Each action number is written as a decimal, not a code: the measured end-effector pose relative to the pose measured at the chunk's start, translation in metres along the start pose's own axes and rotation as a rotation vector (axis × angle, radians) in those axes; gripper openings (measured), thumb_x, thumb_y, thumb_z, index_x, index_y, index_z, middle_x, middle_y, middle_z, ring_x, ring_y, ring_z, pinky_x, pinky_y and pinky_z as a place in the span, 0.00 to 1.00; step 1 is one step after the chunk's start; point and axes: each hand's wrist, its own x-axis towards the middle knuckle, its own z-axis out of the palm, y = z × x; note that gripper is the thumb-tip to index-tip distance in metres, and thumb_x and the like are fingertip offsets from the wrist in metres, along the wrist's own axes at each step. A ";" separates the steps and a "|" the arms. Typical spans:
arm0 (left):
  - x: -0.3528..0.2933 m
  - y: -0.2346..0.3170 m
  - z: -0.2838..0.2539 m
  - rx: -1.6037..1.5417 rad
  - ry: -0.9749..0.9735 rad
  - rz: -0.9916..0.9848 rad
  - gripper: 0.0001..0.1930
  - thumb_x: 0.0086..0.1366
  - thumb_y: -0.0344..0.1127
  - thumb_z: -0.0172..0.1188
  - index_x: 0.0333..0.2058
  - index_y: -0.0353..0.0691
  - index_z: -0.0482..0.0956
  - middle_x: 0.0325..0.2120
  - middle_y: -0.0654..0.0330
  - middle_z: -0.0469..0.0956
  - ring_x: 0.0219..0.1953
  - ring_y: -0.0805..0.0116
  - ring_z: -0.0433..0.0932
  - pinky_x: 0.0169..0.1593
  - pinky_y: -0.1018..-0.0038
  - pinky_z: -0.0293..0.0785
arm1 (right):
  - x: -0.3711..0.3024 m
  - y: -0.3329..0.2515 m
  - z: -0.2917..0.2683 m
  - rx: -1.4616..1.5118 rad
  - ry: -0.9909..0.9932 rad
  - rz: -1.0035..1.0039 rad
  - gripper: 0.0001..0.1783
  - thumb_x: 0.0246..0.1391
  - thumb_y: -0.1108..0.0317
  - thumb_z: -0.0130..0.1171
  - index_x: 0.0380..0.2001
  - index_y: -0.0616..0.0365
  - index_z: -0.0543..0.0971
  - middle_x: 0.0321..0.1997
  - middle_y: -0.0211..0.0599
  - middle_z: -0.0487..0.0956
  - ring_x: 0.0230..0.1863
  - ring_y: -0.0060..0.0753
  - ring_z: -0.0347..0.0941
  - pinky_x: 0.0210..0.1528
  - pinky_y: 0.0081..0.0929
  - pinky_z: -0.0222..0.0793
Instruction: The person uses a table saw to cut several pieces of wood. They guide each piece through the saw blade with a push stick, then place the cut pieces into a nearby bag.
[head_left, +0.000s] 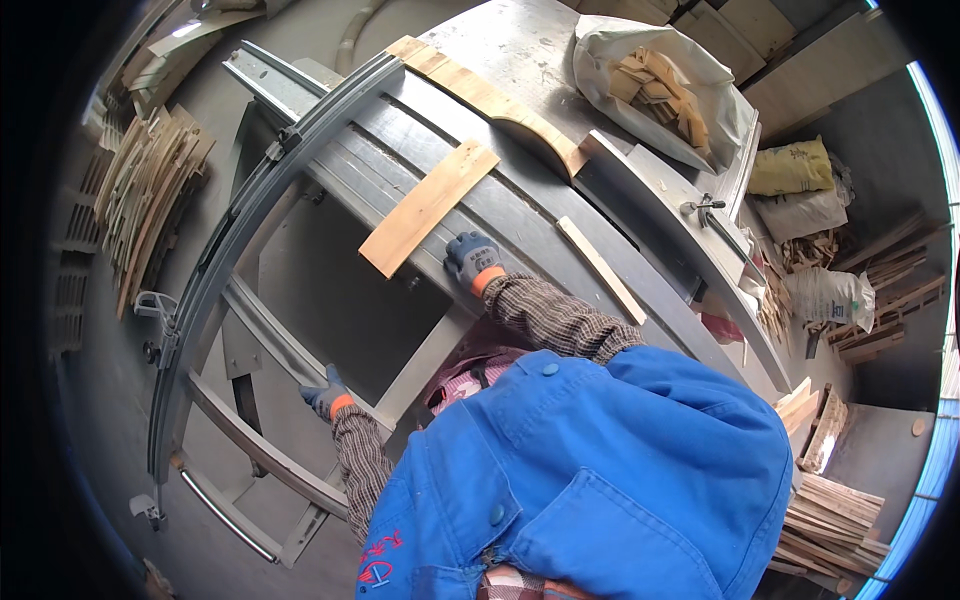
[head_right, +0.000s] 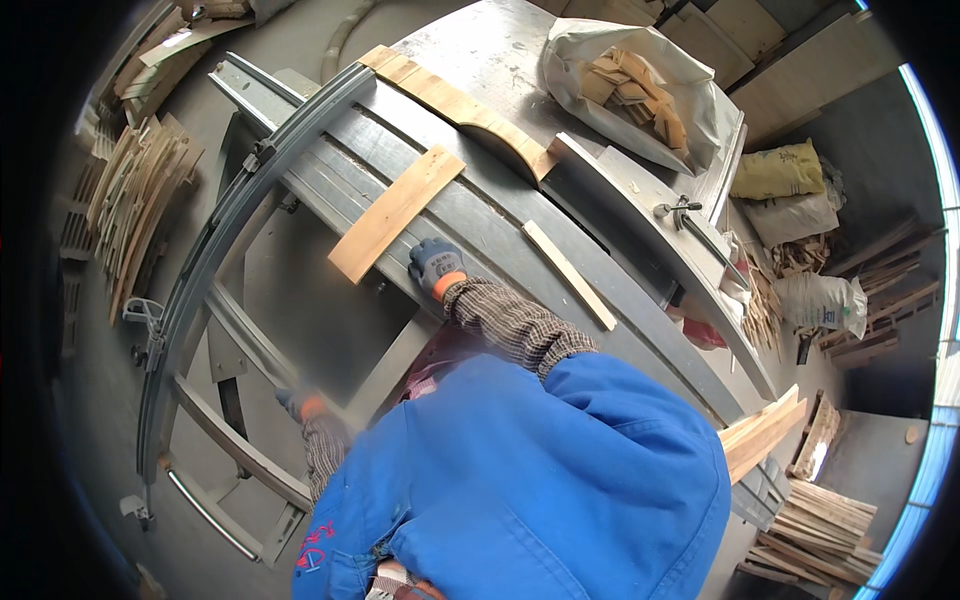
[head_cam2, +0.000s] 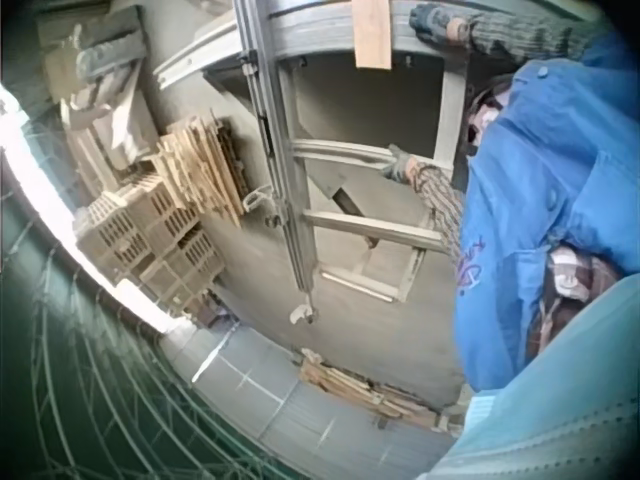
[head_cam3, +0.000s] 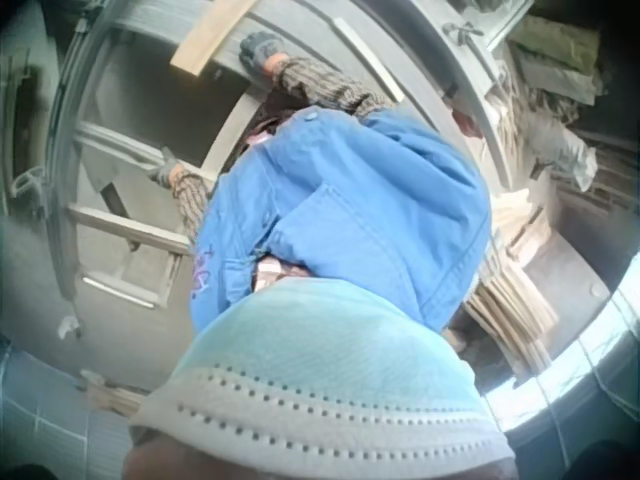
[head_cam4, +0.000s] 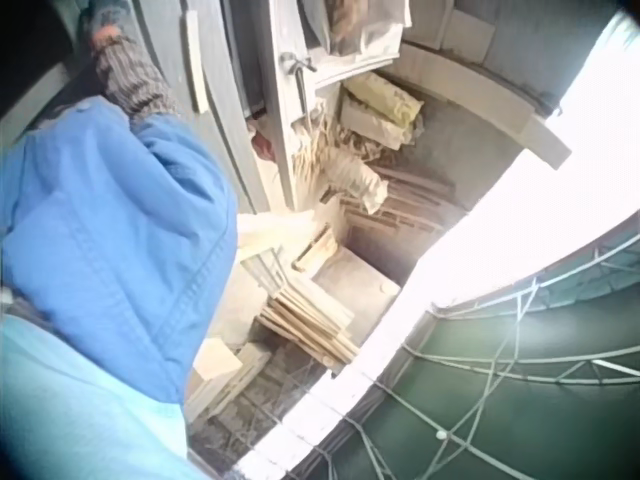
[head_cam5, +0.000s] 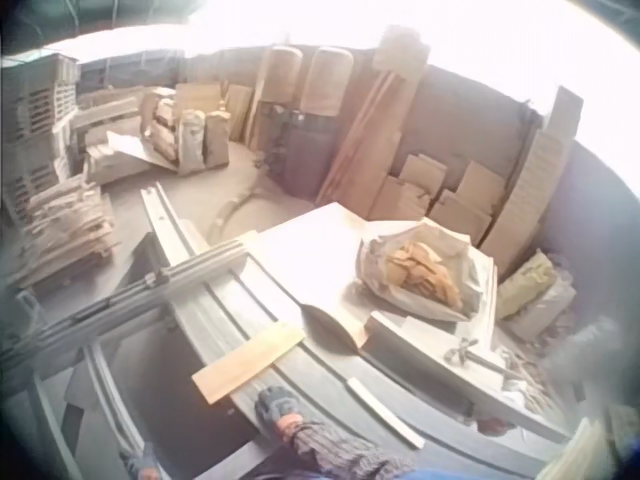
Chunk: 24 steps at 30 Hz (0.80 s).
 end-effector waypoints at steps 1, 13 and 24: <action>0.013 0.003 0.007 0.048 -0.016 0.008 0.58 0.55 0.63 0.69 0.71 0.36 0.48 0.70 0.41 0.56 0.69 0.45 0.63 0.69 0.57 0.62 | 0.009 -0.001 0.002 -0.001 -0.019 0.043 0.13 0.57 0.55 0.57 0.36 0.50 0.82 0.43 0.42 0.80 0.49 0.48 0.75 0.51 0.44 0.71; 0.132 0.058 0.068 0.326 0.011 0.049 0.56 0.55 0.66 0.67 0.71 0.39 0.49 0.70 0.42 0.55 0.71 0.44 0.58 0.71 0.56 0.58 | 0.299 0.008 -0.113 0.378 0.266 0.069 0.21 0.52 0.52 0.68 0.47 0.47 0.83 0.53 0.43 0.79 0.54 0.49 0.75 0.57 0.43 0.71; 0.127 0.141 -0.003 0.232 0.039 -0.098 0.52 0.60 0.57 0.68 0.71 0.35 0.48 0.70 0.41 0.56 0.69 0.46 0.61 0.70 0.60 0.62 | 0.596 0.096 -0.102 -0.010 -0.077 0.506 0.45 0.45 0.39 0.69 0.63 0.51 0.73 0.64 0.48 0.74 0.65 0.50 0.70 0.65 0.40 0.68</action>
